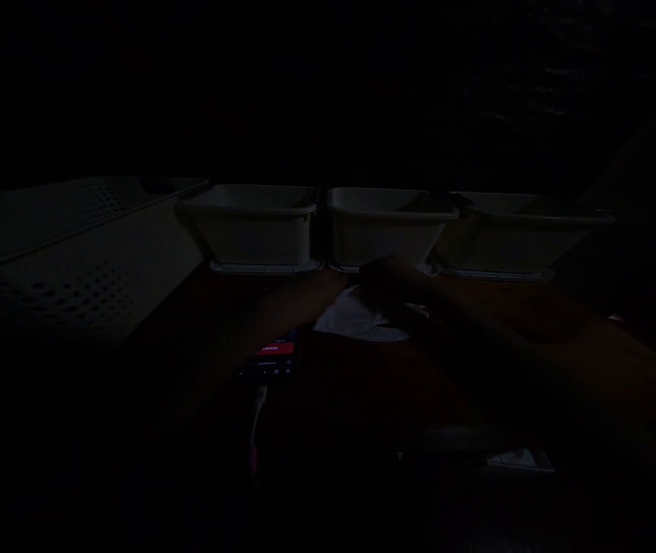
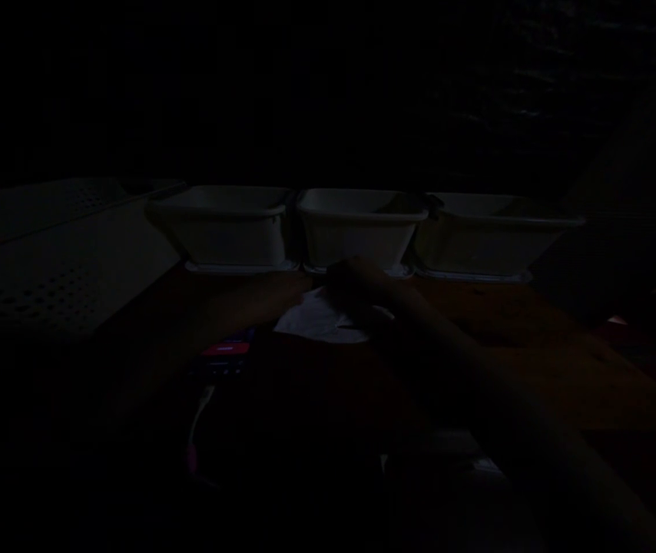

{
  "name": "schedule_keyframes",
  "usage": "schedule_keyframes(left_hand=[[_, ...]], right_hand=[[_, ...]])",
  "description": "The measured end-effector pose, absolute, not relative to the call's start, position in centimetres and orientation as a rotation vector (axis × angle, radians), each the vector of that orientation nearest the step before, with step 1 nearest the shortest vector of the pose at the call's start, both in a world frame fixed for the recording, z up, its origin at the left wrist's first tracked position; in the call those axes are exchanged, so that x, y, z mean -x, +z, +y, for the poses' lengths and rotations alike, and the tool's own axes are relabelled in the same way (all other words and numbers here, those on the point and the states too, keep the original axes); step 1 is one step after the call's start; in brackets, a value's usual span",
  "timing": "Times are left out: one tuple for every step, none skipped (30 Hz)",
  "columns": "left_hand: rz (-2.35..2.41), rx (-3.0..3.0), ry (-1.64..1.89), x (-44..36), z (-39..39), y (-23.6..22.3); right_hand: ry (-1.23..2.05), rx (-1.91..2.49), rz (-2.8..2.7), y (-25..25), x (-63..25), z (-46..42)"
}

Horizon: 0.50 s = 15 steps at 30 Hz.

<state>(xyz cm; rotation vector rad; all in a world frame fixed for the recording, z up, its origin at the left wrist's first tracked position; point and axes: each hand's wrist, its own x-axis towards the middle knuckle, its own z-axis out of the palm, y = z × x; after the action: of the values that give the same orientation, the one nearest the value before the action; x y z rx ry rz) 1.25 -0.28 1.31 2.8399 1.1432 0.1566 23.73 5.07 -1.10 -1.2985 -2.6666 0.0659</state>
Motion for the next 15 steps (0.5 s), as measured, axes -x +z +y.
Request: schedule_keyframes(left_hand=[[1.132, -2.894, 0.152, -1.09, -0.36, 1.31], [1.137, -2.951, 0.145, -0.97, -0.42, 1.34], [1.144, -2.986, 0.124, -0.88, -0.47, 1.41], [1.162, -3.003, 0.101, -0.82, -0.52, 1.5], [1.194, -2.995, 0.067, -0.78, -0.57, 1.62], [1.222, -2.983, 0.042, -0.76, -0.63, 1.74], [1.248, -2.981, 0.03, -0.76, -0.71, 1.84], [1.261, -2.99, 0.024, -0.78, -0.79, 1.9], [1.266, -3.008, 0.032, -0.82, -0.88, 1.93], [1.267, -3.027, 0.041, -0.88, -0.96, 1.93], [1.266, -3.041, 0.048, -0.95, -1.03, 1.9], [1.27, -3.044, 0.053, -1.04, -1.06, 1.85], [1.278, -3.035, 0.046, -1.12, -1.04, 1.79], [1.282, -3.019, 0.035, -1.19, -0.97, 1.73], [1.275, -3.002, 0.026, -1.24, -0.83, 1.67]], right_hand=[[0.045, 1.305, -2.685, -1.02, -23.85, 5.05], [0.012, 1.32, -2.7, -0.92, -23.97, 5.02], [-0.017, 1.329, -2.709, -0.8, -24.1, 4.99], [-0.032, 1.321, -2.718, -0.69, -24.23, 4.97], [-0.051, 1.323, -2.721, -0.59, -24.35, 4.96], [-0.065, 1.327, -2.721, -0.51, -24.45, 4.96], [-0.079, 1.34, -2.718, -0.44, -24.5, 4.94], [-0.092, 1.352, -2.711, -0.4, -24.49, 4.9], [-0.095, 1.359, -2.706, -0.37, -24.43, 4.83], [-0.085, 1.358, -2.699, -0.37, -24.32, 4.73], [-0.059, 1.347, -2.692, -0.37, -24.18, 4.61], [-0.027, 1.331, -2.68, -0.38, -24.02, 4.47], [-0.003, 1.314, -2.667, -0.38, -23.87, 4.33], [0.014, 1.3, -2.657, -0.36, -23.75, 4.21], [0.027, 1.286, -2.652, -0.33, -23.67, 4.11]])
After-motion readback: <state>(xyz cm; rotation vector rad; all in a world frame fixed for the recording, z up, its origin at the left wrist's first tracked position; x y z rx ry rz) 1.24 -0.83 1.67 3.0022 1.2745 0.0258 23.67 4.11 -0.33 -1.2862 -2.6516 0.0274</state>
